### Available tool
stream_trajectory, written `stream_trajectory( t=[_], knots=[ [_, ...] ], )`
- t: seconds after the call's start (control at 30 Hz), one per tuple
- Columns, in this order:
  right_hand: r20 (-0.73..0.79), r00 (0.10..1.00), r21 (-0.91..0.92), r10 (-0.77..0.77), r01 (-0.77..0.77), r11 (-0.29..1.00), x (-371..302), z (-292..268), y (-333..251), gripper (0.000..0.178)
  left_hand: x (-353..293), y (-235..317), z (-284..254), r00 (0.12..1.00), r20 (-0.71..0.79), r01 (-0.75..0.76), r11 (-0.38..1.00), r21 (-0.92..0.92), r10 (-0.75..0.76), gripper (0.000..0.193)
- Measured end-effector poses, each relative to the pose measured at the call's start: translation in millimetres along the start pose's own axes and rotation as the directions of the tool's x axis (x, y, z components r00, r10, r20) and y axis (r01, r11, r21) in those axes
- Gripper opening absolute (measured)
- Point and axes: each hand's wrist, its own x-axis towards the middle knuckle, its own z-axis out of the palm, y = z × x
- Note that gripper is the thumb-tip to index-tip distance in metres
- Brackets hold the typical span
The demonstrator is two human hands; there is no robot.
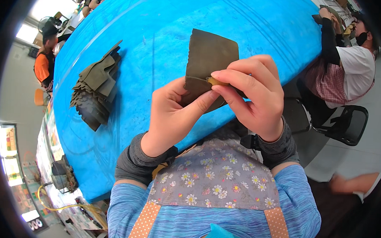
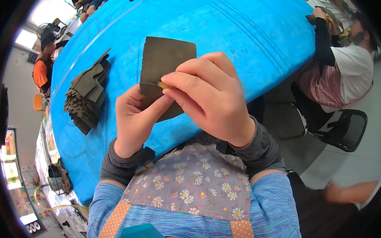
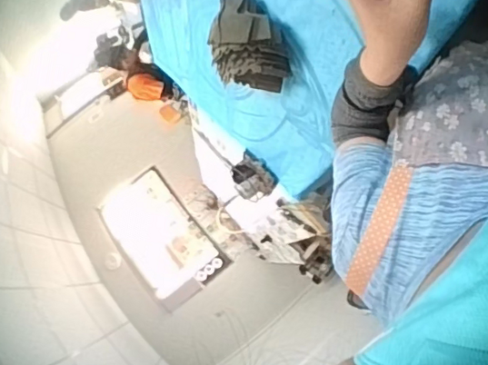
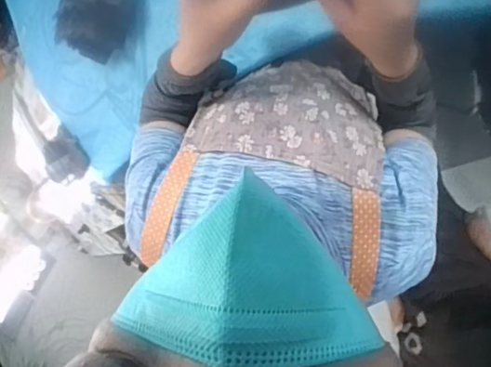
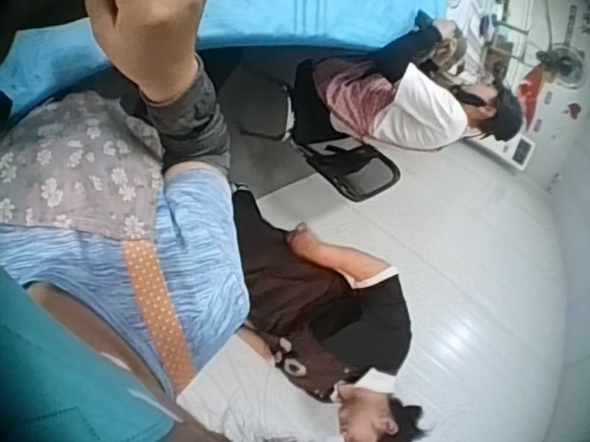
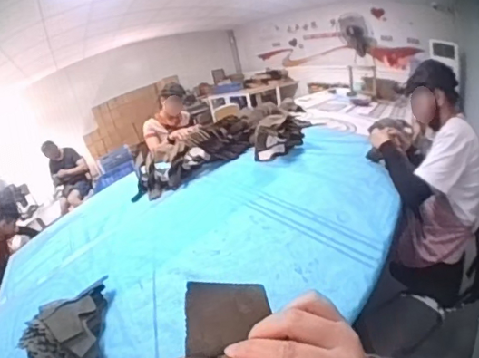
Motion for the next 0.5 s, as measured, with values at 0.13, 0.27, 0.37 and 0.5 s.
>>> stream_trajectory(
  t=[0.13, 0.27, 0.37, 0.5],
  knots=[
    [0.022, 1.000, 0.013, 0.014, -0.014, 1.000, -1.9, -3.3, -0.2, 0.029, 2.8, 1.4, -4.5, 1.000, 0.002, -0.004, 1.000, 0.019, 0.004, 0.020],
    [0.076, 0.996, -0.007, 0.039, -0.038, 0.999, -5.1, -12.0, -0.3, 0.029, 2.7, 2.2, -5.1, 0.999, -0.020, -0.038, 0.998, -0.058, 0.037, 0.019],
    [0.087, 0.995, -0.033, 0.054, -0.052, 0.998, -8.3, -16.2, 1.1, 0.029, 2.7, 3.0, -7.8, 0.997, -0.049, -0.058, 0.998, 0.014, 0.059, 0.020],
    [0.040, 0.999, 0.008, 0.023, -0.024, 1.000, -4.8, -11.1, -1.4, 0.029, -0.3, 5.0, -6.2, 0.999, -0.025, -0.023, 1.000, -0.015, 0.022, 0.020]
  ],
)
